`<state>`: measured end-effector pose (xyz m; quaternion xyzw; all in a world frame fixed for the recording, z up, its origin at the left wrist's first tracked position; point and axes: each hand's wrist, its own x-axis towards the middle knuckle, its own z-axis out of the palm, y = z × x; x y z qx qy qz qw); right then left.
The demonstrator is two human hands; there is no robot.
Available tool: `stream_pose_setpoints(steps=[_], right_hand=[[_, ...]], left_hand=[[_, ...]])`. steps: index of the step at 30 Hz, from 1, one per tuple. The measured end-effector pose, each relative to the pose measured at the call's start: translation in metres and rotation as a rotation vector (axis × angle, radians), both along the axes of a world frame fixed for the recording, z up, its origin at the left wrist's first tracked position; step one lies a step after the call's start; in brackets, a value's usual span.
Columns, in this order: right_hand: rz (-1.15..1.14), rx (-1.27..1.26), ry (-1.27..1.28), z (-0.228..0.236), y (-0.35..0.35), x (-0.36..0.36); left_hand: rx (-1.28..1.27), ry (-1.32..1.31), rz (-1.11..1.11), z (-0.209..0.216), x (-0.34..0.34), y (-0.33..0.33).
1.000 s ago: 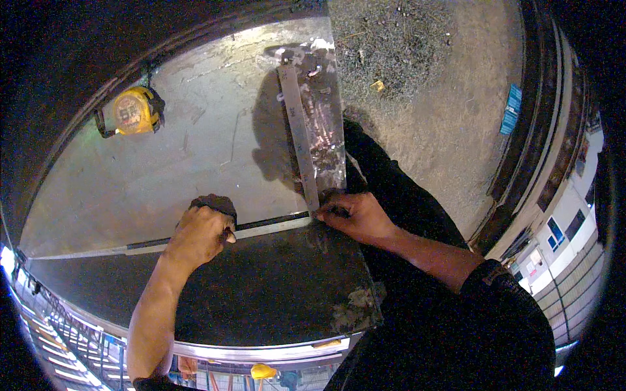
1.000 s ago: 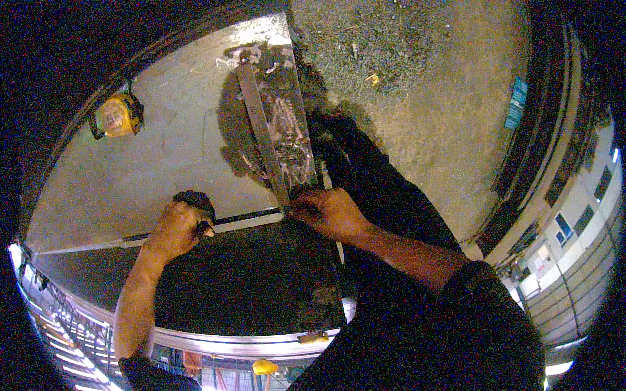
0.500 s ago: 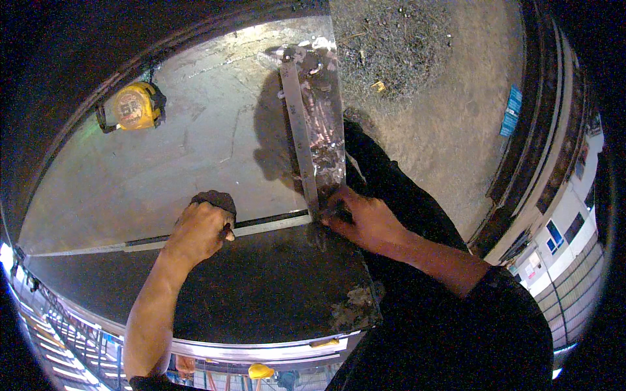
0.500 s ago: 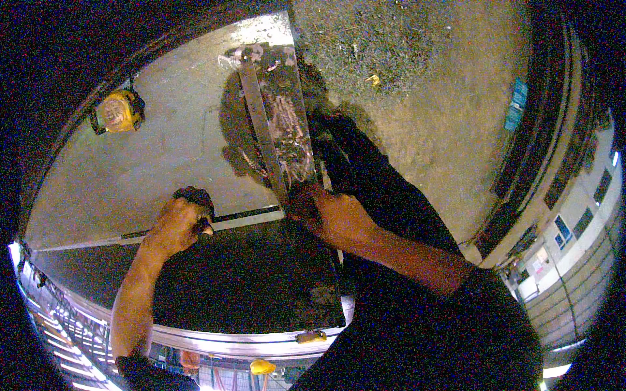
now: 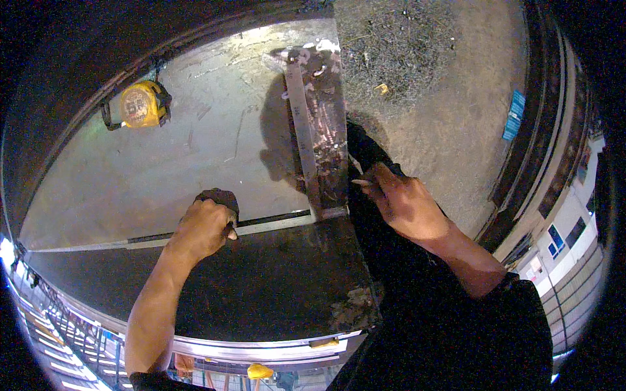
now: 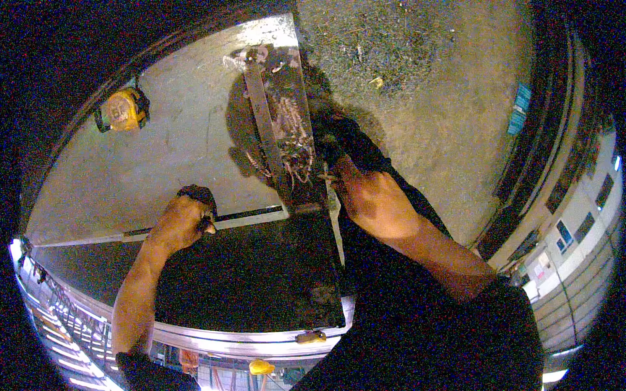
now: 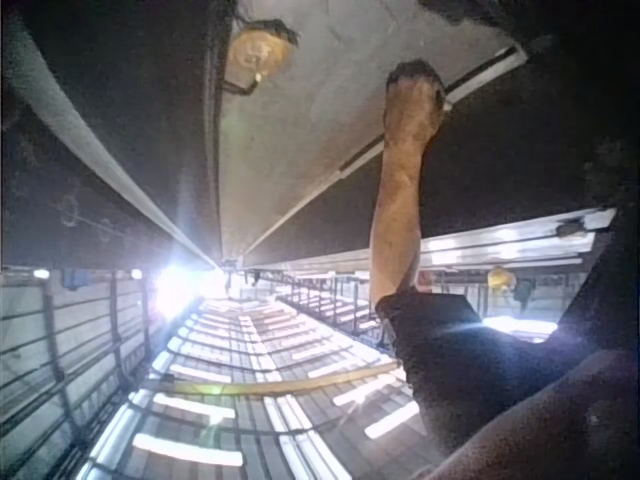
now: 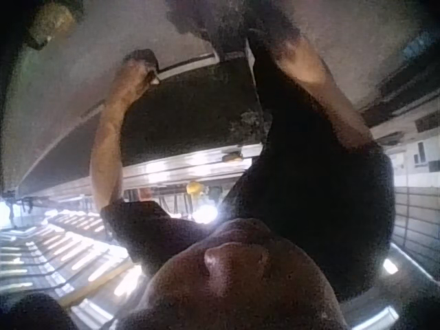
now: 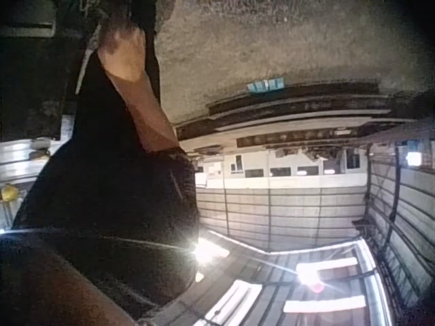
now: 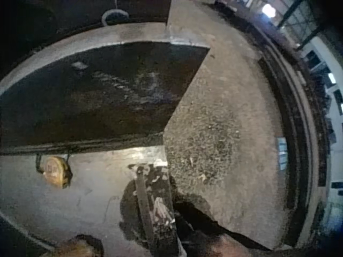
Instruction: The person uses a try square and a tape measure to mark and measure metal sheets on a workbench. They draw straight lines along the square's edge and take measurements across the sheet surface.
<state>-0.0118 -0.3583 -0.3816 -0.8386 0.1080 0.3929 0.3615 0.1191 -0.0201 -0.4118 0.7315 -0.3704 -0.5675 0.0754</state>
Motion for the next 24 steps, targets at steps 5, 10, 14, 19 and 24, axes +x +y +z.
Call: stream_pose_setpoints(steps=[5,10,14,19,24], right_hand=[[0.048,0.134,-0.057,0.01,0.009,0.014],[0.039,0.246,0.016,0.012,0.014,0.01],[-0.002,0.231,0.028,0.005,0.021,0.009],[-0.1,0.101,-0.172,-0.025,0.039,-0.024],[0.015,0.134,-0.045,-0.03,0.054,-0.013]], left_hand=[[0.032,0.004,-0.043,-0.009,-0.006,0.012],[0.027,-0.015,-0.007,0.006,0.003,-0.007],[0.015,-0.016,-0.017,0.003,-0.001,0.002],[0.021,-0.037,-0.055,0.008,0.0,-0.004],[0.04,-0.072,-0.04,0.012,-0.002,-0.006]])
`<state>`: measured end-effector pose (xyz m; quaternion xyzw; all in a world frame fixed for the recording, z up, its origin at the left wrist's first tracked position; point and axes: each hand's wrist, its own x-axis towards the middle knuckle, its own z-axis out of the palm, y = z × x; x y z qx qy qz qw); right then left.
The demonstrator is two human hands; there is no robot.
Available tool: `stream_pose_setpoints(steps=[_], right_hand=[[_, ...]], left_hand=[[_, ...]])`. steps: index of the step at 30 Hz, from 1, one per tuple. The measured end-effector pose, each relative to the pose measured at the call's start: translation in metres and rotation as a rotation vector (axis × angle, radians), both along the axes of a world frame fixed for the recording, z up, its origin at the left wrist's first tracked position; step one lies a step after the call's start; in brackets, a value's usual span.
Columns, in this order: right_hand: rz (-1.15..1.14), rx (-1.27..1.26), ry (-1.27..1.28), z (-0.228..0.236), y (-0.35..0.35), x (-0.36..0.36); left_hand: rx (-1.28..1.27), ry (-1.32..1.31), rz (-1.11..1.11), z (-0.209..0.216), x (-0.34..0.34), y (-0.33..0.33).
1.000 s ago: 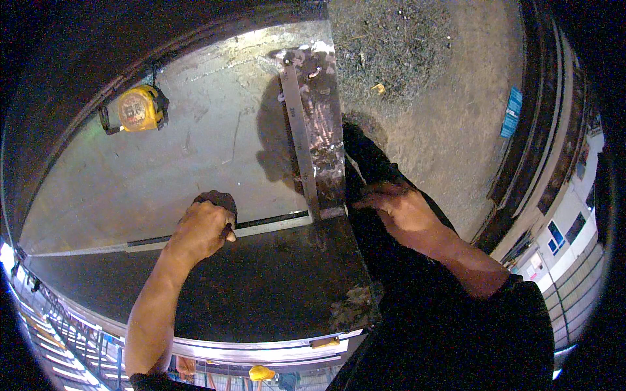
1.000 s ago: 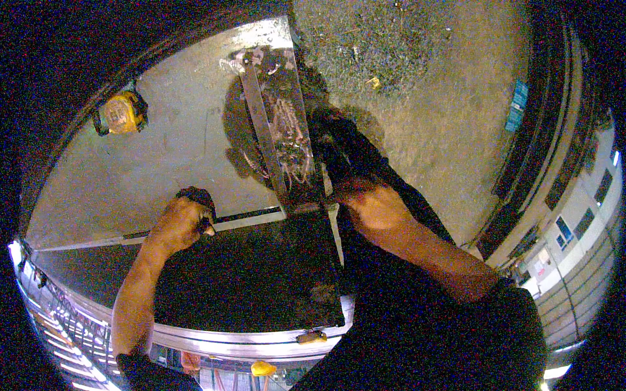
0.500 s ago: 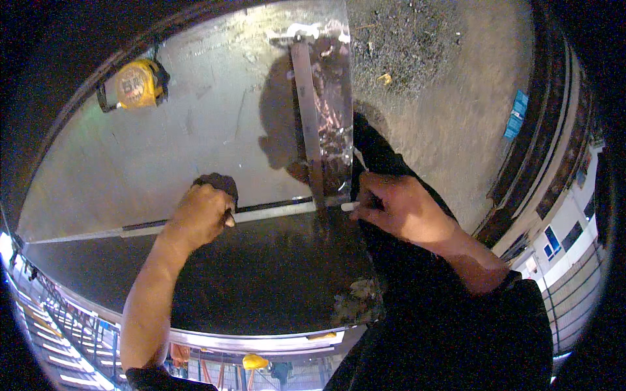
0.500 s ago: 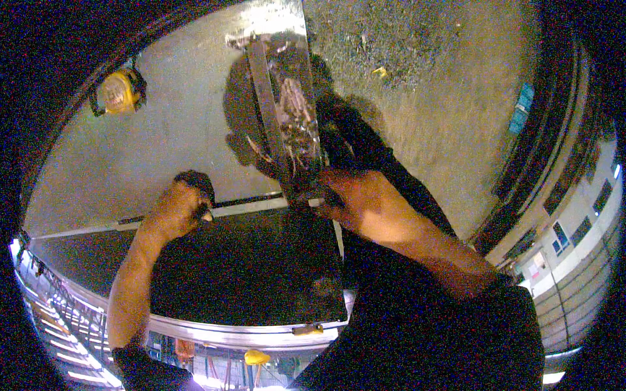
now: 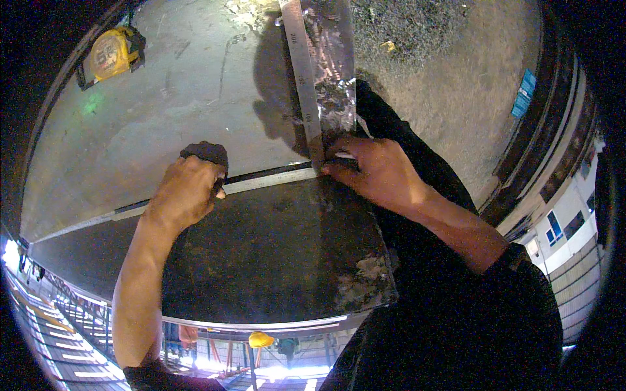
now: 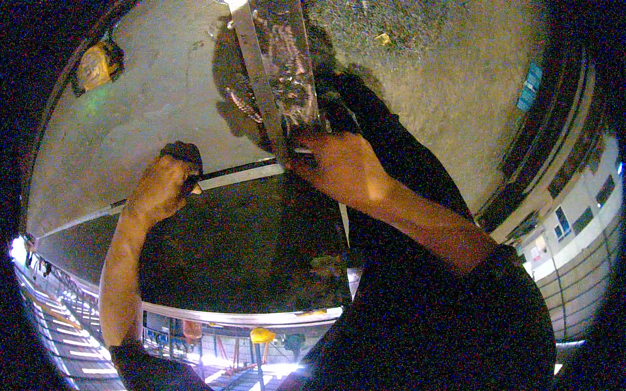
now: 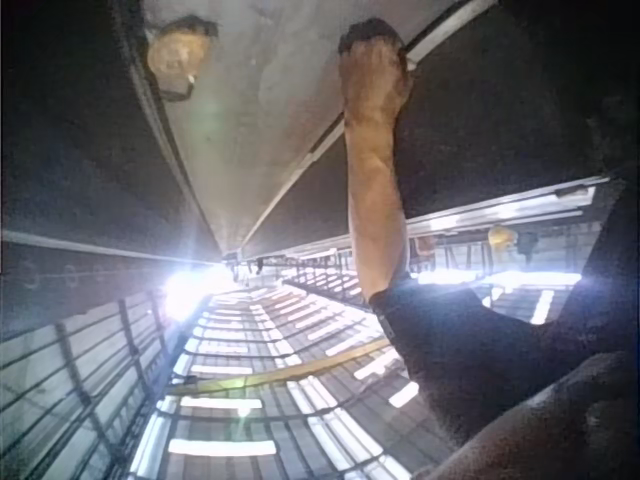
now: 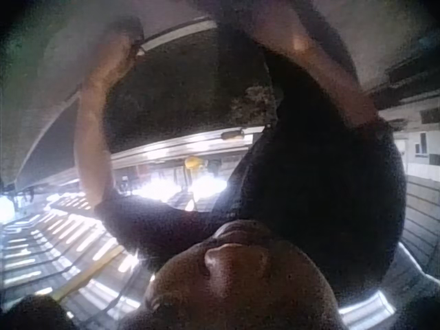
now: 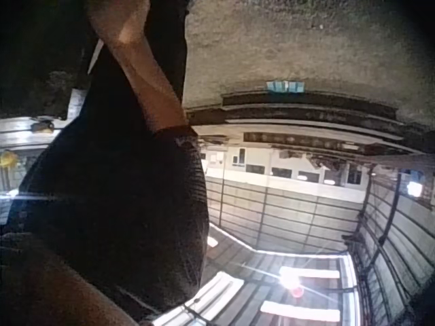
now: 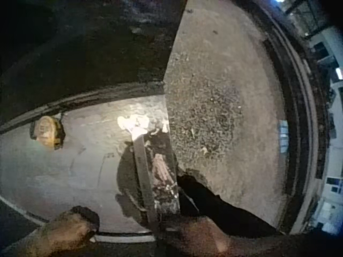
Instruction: The person uses a try square and a tape measure to mark and measure metal sheets on a workbench. They draw straight lines along the square's edge and take measurements across the sheet surface.
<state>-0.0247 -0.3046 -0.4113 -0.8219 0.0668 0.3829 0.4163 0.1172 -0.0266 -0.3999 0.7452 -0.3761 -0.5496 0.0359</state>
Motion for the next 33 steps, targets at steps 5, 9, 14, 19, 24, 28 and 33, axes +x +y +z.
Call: stream_pose_setpoints(steps=[5,9,14,19,24,28,33], right_hand=[[-0.055,-0.079,0.026,-0.008,0.014,-0.008],[-0.149,-0.018,0.006,-0.01,0.014,-0.01],[-0.14,0.022,0.002,-0.013,0.011,-0.013],[-0.102,0.061,0.021,-0.014,0.011,-0.011],[-0.114,0.04,0.016,-0.02,0.013,-0.018],[-0.112,0.043,0.003,-0.022,0.01,-0.02],[-0.086,0.029,0.091,-0.017,0.009,-0.013]], left_hand=[[0.001,0.001,0.003,-0.002,0.0,0.003],[-0.016,0.004,0.053,-0.001,0.0,0.003],[-0.054,0.008,0.055,0.0,0.002,0.001],[0.019,-0.002,0.069,0.012,0.0,-0.001],[-0.046,0.033,0.015,-0.001,0.005,0.001],[-0.067,0.01,0.009,0.004,0.005,-0.002],[-0.029,0.028,0.011,-0.001,0.002,0.002]])
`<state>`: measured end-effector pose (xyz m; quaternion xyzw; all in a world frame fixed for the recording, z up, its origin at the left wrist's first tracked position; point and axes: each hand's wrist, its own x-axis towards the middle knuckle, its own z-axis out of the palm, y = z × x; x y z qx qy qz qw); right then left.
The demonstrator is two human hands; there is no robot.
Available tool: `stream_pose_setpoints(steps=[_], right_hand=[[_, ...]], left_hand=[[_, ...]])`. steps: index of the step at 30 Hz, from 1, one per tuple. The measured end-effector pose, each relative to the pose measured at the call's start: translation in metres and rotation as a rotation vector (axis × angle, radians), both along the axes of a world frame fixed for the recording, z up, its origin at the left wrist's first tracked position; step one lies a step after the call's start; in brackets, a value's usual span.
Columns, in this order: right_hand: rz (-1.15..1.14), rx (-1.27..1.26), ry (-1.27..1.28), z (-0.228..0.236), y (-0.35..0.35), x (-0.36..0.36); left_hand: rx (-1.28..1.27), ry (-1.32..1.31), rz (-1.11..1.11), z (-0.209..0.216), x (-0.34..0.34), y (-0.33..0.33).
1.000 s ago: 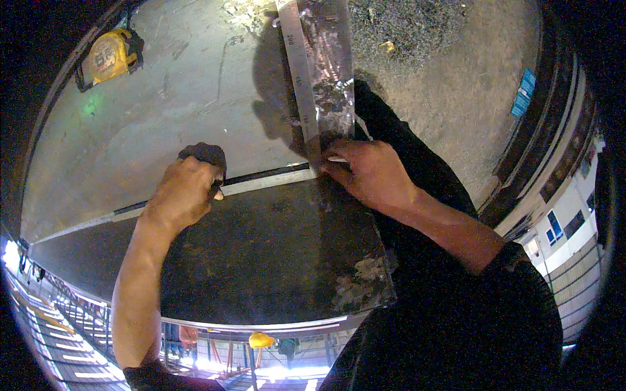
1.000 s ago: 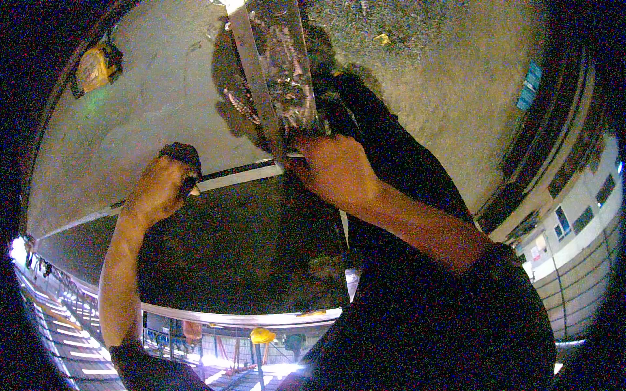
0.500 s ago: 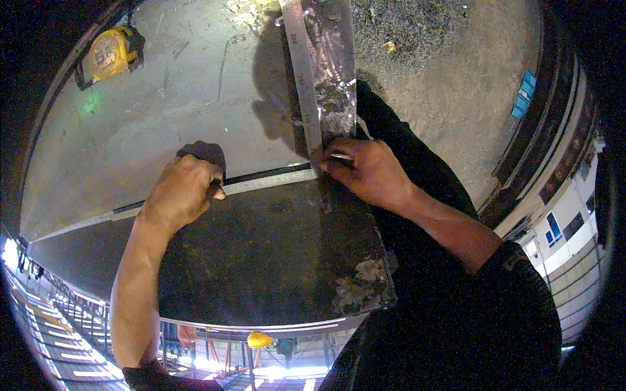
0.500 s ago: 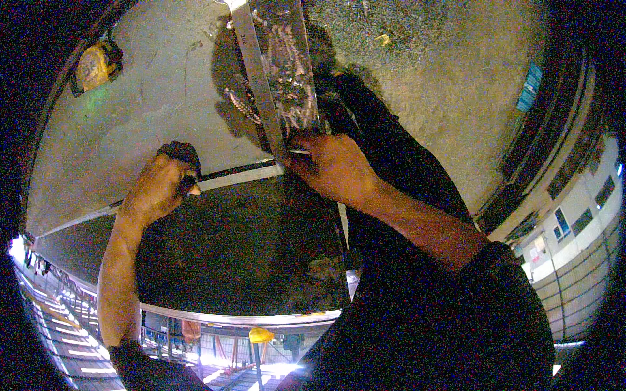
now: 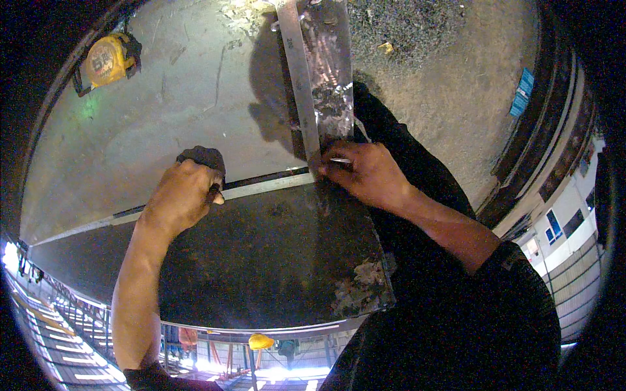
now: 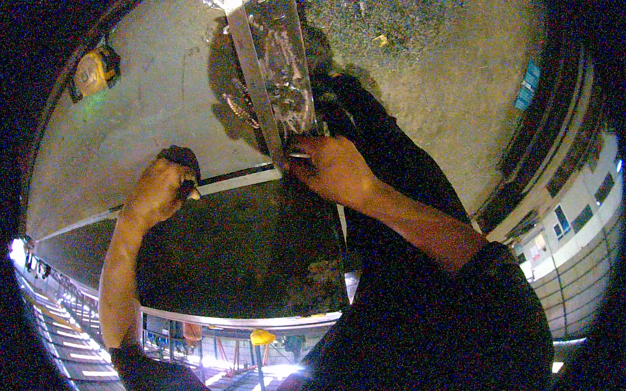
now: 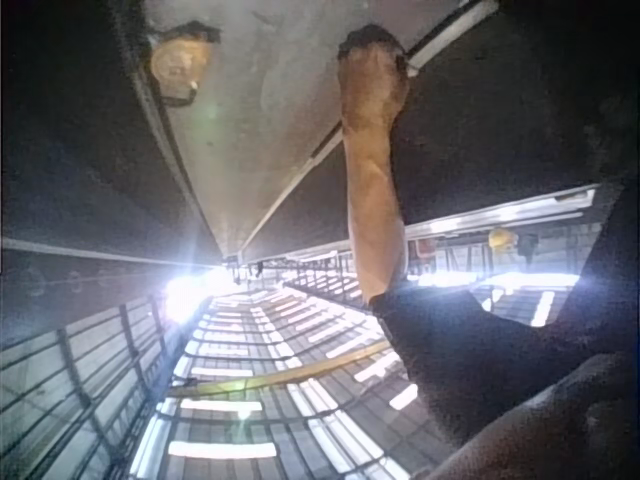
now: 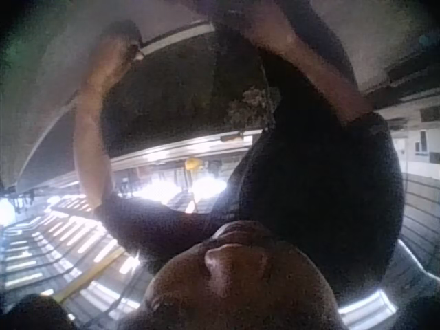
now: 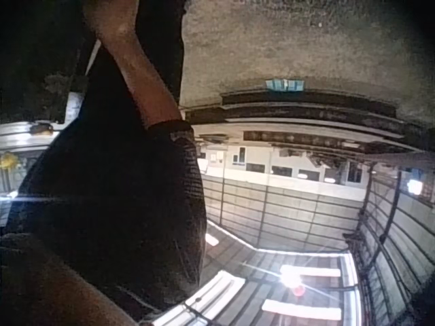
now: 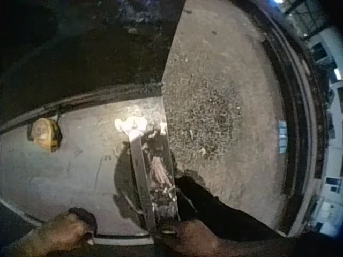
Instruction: The person uses a try square and a tape measure to mark and measure metal sheets on a workbench. They draw straight lines along the square's edge and take measurements across the sheet surface.
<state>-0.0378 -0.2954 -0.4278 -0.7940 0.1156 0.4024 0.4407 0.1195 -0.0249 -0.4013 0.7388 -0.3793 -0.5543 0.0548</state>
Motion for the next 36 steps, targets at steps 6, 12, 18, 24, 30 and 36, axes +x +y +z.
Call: stream_pose_setpoints(steps=[6,12,18,24,30,36], right_hand=[[-0.039,0.018,-0.081,-0.006,-0.005,-0.002],[0.017,0.027,-0.073,-0.001,-0.011,0.006],[0.044,0.046,-0.065,-0.003,-0.01,0.009],[0.021,0.023,-0.046,0.002,-0.002,0.002],[0.015,0.017,-0.058,0.002,-0.004,0.007],[-0.016,0.033,-0.045,-0.002,-0.007,0.002]], left_hand=[[-0.009,-0.029,-0.017,-0.001,0.002,-0.006],[-0.017,0.088,0.035,-0.01,0.004,-0.004],[-0.03,0.068,0.035,-0.006,0.008,-0.008],[-0.029,0.101,0.003,-0.012,0.001,0.005],[-0.128,0.171,-0.001,-0.03,0.01,0.011],[-0.046,0.196,0.005,-0.038,0.007,0.006]])
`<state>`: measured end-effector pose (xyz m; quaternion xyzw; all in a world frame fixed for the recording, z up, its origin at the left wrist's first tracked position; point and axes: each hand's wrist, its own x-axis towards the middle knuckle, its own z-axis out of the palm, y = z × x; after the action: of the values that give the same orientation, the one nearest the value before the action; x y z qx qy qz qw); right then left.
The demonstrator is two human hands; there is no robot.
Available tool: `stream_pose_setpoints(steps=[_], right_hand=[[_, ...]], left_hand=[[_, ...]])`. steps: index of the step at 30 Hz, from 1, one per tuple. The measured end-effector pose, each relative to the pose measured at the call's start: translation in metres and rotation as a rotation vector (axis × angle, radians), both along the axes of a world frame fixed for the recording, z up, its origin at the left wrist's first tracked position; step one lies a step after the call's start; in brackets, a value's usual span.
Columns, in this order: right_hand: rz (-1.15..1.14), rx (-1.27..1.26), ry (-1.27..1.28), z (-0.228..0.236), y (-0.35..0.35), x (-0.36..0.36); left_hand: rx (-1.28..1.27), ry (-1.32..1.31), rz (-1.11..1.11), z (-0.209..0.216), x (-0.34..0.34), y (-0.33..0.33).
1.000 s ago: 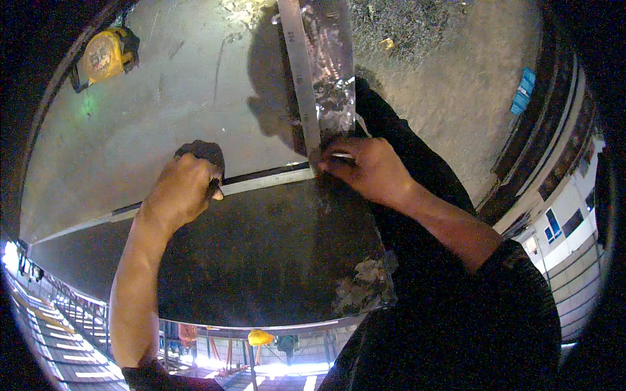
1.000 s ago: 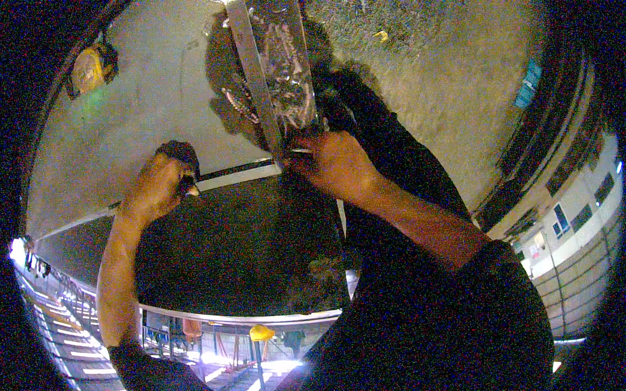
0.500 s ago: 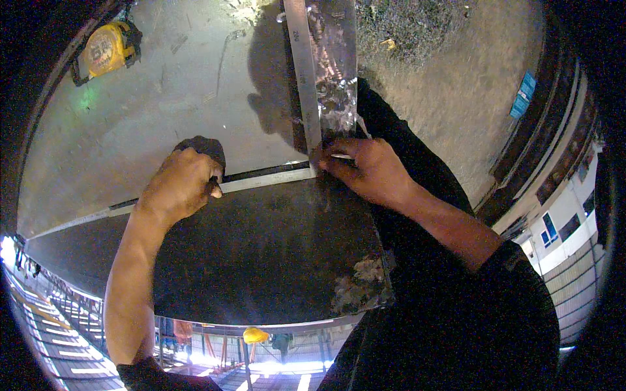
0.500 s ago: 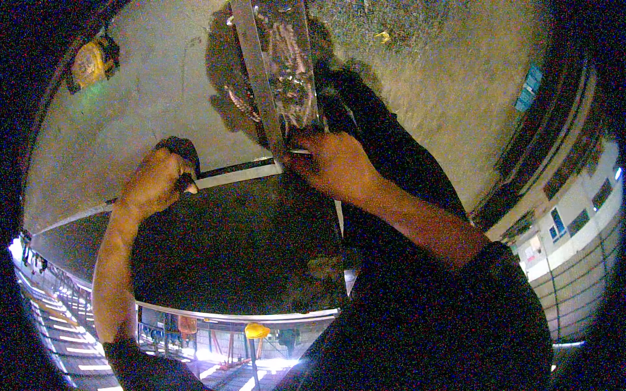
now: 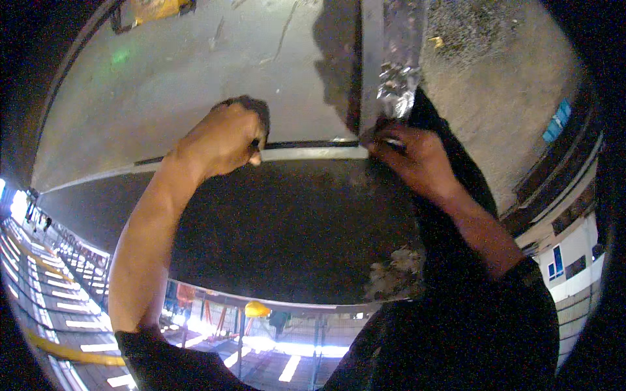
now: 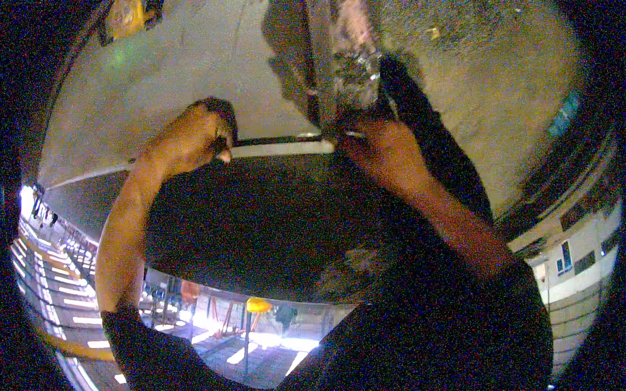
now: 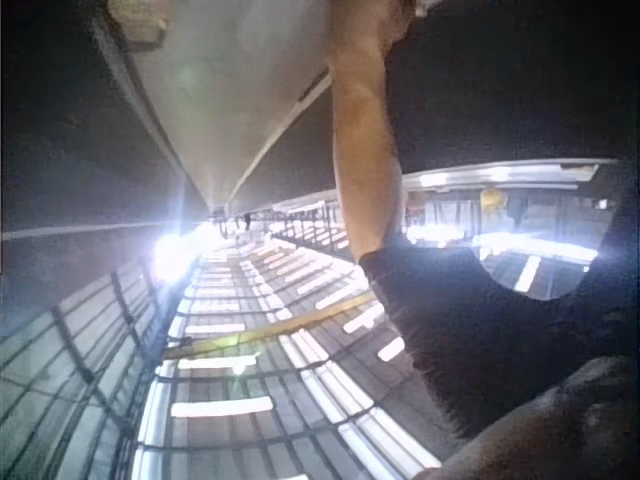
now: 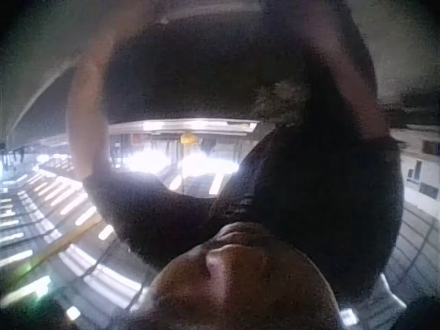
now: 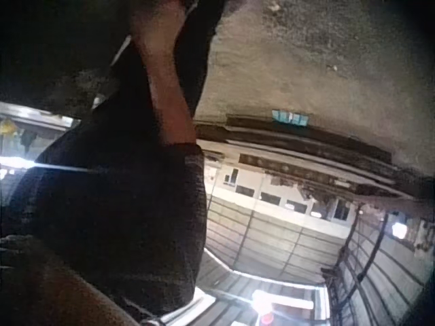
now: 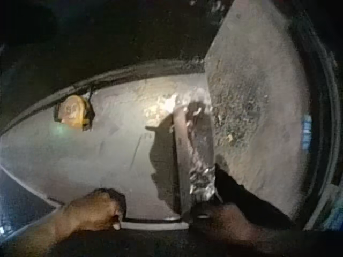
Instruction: The person uses a try square and a tape measure to mark and measure metal sheets on a workbench. They draw straight lines along the square's edge and take measurements across the sheet surface.
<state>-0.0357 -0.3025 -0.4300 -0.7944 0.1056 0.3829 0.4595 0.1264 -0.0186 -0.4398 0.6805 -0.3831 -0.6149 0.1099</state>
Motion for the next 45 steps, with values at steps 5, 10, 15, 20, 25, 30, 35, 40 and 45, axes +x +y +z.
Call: stream_pose_setpoints(steps=[5,10,15,20,25,30,35,40,45], right_hand=[[0.058,-0.065,0.035,-0.005,0.005,-0.01],[-0.024,-0.031,-0.019,-0.003,0.004,-0.011],[-0.078,-0.011,0.044,0.004,0.006,-0.004],[-0.029,-0.015,-0.012,-0.003,0.005,-0.009],[-0.017,-0.024,-0.094,-0.01,0.005,-0.017],[-0.035,-0.009,-0.009,-0.008,0.005,-0.014],[-0.039,-0.013,0.085,0.001,0.005,-0.004],[-0.024,-0.006,0.065,-0.001,0.004,-0.005],[-0.022,-0.019,0.1,0.001,0.004,-0.002]], left_hand=[[0.078,-0.082,-0.02,0.02,-0.011,0.002],[0.078,-0.088,-0.02,0.028,-0.007,-0.008],[0.036,-0.108,-0.009,0.027,-0.008,-0.002],[0.031,-0.115,0.026,0.029,-0.009,-0.001],[0.058,-0.106,0.012,0.03,-0.008,-0.003],[0.077,-0.14,0.018,0.035,-0.005,-0.01],[0.049,-0.139,0.018,0.031,-0.006,-0.006],[0.136,-0.069,-0.004,0.03,-0.006,-0.003],[0.159,-0.052,-0.008,0.029,-0.005,-0.007]])
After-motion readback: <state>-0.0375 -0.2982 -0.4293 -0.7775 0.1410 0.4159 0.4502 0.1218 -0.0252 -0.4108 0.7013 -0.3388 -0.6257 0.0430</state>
